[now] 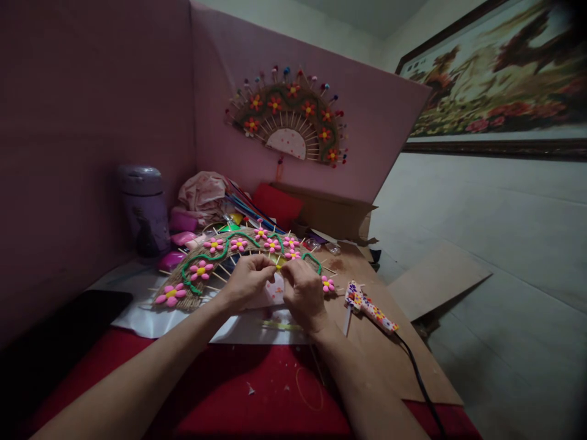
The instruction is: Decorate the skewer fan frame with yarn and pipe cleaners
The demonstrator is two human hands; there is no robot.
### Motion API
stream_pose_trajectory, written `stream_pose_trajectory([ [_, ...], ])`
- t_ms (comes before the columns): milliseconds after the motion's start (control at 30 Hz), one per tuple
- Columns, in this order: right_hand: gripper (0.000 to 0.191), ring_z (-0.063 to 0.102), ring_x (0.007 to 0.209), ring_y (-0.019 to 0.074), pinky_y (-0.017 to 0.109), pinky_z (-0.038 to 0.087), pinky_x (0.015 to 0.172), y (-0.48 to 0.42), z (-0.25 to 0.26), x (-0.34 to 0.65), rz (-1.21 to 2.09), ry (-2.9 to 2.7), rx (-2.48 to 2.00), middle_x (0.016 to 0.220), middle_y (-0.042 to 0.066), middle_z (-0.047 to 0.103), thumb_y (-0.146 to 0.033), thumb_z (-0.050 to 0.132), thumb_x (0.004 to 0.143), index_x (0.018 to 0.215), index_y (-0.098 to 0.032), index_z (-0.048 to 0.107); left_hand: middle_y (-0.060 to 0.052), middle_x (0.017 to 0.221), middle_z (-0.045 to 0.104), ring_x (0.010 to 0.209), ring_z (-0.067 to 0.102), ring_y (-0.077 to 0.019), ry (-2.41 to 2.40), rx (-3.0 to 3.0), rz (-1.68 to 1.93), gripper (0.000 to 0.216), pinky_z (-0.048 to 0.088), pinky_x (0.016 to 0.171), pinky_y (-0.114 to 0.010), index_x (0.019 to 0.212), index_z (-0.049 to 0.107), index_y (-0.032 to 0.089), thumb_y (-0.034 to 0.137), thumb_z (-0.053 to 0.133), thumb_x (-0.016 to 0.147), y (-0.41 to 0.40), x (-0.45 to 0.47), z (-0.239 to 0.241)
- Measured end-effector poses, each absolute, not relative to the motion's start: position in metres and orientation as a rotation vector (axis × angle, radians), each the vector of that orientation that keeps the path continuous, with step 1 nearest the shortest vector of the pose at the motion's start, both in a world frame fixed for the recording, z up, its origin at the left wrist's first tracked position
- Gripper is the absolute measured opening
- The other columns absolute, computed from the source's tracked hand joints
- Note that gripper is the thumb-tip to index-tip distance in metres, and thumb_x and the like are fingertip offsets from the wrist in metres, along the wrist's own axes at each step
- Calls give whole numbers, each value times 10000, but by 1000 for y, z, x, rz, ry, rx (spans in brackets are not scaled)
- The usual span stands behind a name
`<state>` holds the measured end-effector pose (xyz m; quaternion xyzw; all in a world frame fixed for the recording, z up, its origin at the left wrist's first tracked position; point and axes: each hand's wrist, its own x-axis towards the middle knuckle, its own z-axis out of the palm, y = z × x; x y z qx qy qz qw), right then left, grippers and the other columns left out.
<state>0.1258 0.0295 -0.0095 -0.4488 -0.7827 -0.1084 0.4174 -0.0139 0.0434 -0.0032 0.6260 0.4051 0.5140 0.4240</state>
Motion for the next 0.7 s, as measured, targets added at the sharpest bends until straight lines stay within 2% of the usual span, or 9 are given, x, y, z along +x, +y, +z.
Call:
stream_pose_trajectory([
  [167,179,492,695,161,251,356,626,27,-17,118,-179,-1893,-1112,717,32,549,-94,408,819,721,-183,527,27,525,531,465,442,-78,938,1362,1413,172,332,469,-202,587,566,151,287,605,684,45,-6,-16],
  [400,192,487,745,182,271,303,609,26,-8,126,-475,-1999,-1274,776,35,570,-55,472,755,800,-207,581,-25,723,643,672,562,-130,1064,1900,1375,128,412,637,-235,777,647,161,238,546,772,46,-13,-13],
  [533,184,488,788,197,285,315,638,28,-7,128,-538,-2034,-1269,807,50,581,-59,473,766,804,-199,586,-21,682,632,625,536,-122,1159,2205,1273,157,383,610,-233,744,651,168,161,498,781,47,-17,-10],
  [700,158,491,788,193,287,342,681,30,-9,128,-420,-2010,-1208,790,49,568,-82,450,811,795,-179,574,-15,661,615,617,523,-121,1202,2145,1275,143,370,591,-229,716,627,157,131,490,745,46,-18,-8],
])
